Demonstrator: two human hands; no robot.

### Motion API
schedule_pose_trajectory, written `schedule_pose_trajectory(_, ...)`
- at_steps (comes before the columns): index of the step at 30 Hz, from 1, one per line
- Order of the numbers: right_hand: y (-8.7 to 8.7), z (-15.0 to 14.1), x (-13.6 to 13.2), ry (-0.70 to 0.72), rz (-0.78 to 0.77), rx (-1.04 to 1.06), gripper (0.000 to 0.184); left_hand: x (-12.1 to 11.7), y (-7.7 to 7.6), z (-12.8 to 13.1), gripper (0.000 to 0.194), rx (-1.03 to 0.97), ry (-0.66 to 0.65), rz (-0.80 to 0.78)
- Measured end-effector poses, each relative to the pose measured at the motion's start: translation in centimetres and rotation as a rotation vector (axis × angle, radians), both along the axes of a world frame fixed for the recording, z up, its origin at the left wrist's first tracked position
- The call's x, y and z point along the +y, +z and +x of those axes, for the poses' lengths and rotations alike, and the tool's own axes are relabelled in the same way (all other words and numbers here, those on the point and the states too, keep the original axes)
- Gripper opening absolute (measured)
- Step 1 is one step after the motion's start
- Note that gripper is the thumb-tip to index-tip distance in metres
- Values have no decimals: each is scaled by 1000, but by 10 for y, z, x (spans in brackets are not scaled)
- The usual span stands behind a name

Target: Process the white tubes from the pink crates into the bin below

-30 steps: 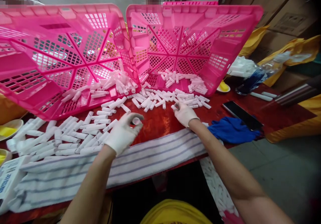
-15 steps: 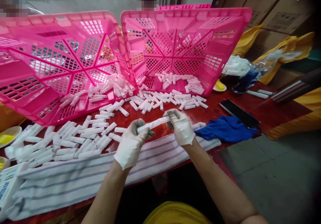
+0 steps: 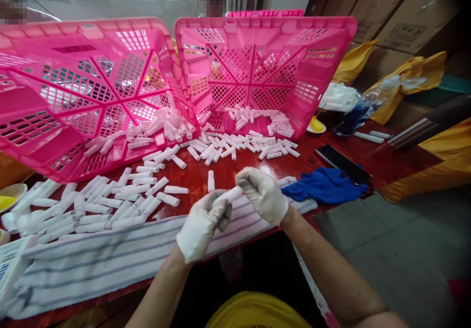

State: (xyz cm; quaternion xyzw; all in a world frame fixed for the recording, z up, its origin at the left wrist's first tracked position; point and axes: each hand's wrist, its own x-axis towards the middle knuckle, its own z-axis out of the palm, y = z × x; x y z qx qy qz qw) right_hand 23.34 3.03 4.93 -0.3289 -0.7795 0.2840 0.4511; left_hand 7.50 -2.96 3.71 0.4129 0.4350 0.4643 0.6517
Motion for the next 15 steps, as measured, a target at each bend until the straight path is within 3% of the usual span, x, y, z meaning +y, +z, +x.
schedule_pose_trajectory(4,-13,-6,-10,-15,-302,206,31,-3,-13,13,37,418,266,159)
schedule_pose_trajectory(7,-20,-4,-17,-84,-428,461,30,-2,-21,14,37,566,307,241)
schedule_pose_trajectory(12,-15,-2,-18,-177,-600,556,31,-1,-19,13,32,648,361,373)
schedule_pose_trajectory(15,-8,-3,-14,-174,-576,526,29,-4,-14,17,33,510,297,272)
